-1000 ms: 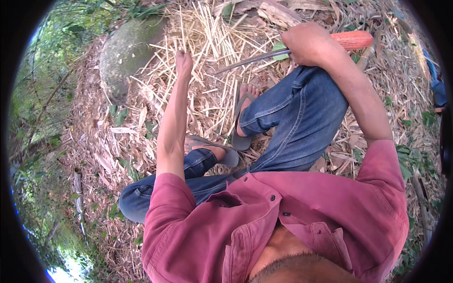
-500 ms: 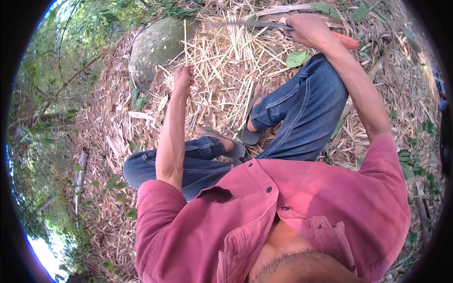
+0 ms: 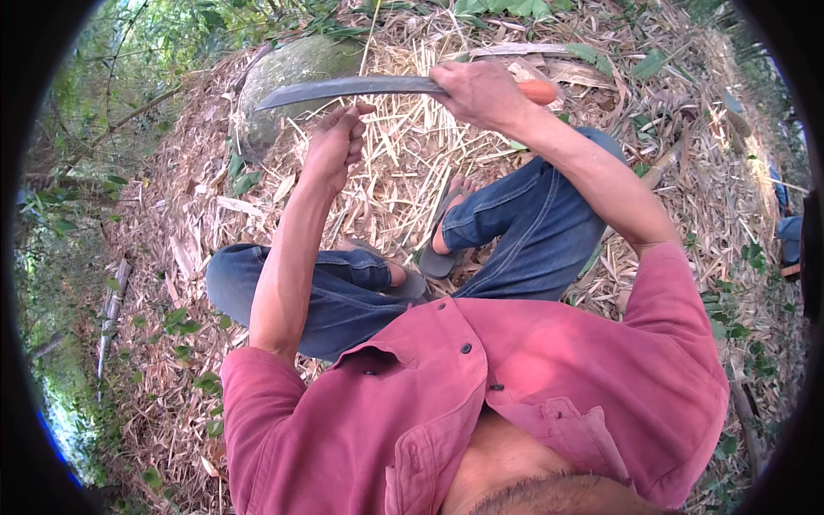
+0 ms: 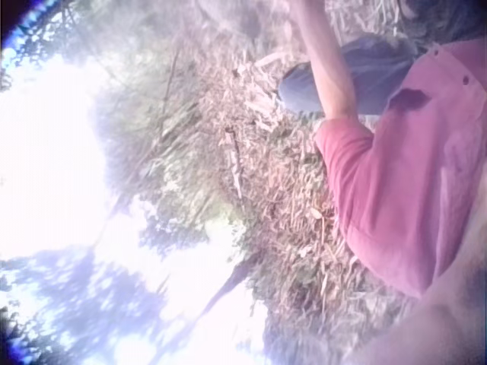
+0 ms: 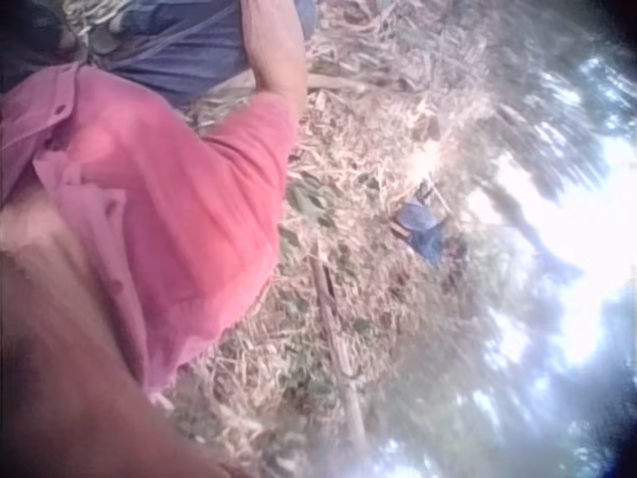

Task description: The person sits on the ground in a forest and uses a large curved knife to shave thin strips from a piece of bamboo. They hold the bamboo in their left hand and repeatedly scrape the blade against it to create fine shavings, which accumulate on the ground.

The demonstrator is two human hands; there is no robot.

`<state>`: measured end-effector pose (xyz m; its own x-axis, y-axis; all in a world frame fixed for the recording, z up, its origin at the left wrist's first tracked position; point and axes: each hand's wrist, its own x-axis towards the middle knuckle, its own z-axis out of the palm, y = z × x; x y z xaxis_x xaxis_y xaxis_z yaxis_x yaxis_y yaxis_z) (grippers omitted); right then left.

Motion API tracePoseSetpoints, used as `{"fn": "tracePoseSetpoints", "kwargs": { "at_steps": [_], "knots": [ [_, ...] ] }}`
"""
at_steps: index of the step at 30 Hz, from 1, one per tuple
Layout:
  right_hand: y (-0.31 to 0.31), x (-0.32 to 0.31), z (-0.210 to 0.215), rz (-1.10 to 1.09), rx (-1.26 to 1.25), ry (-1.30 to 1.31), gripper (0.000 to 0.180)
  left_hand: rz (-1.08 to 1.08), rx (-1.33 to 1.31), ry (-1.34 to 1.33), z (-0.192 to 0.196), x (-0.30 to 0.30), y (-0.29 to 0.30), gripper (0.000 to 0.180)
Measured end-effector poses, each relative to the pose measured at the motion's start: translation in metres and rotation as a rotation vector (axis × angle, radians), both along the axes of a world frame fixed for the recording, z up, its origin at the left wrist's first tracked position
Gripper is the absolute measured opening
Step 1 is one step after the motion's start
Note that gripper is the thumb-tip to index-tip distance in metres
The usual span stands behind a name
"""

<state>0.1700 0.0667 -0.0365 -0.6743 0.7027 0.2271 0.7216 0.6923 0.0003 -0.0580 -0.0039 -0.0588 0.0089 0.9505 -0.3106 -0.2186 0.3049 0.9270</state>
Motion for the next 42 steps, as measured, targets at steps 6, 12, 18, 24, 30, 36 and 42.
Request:
{"fn": "tracePoseSetpoints", "kwargs": {
  "at_steps": [6,12,18,24,30,36,42],
  "knots": [
    [0.001,-0.022,-0.008,0.097,0.048,0.143,0.025,-0.042,0.017,-0.029,0.001,0.009,-0.006,0.026],
    [0.02,-0.029,-0.03,0.123,0.082,0.086,0.021,0.073,-0.011,-0.044,-0.008,0.01,-0.012,0.025],
    [0.028,-0.017,-0.035,0.104,0.069,0.043,0.016,0.073,-0.05,-0.148,-0.011,-0.002,-0.014,0.025],
    [0.023,-0.021,-0.034,0.079,0.098,0.07,0.02,0.084,-0.122,-0.217,-0.004,-0.002,-0.014,0.028],
    [0.014,-0.03,-0.021,0.008,-0.396,0.189,0.039,0.137,-0.029,-0.022,-0.021,-0.013,-0.006,0.023],
    [-0.009,-0.035,-0.026,0.056,-0.708,0.62,0.046,0.242,0.044,-0.121,-0.007,-0.005,-0.002,0.017],
    [-0.029,-0.047,-0.013,0.067,-0.669,0.749,0.04,0.219,0.153,-0.277,-0.004,0.009,-0.003,0.012]
  ]
}}
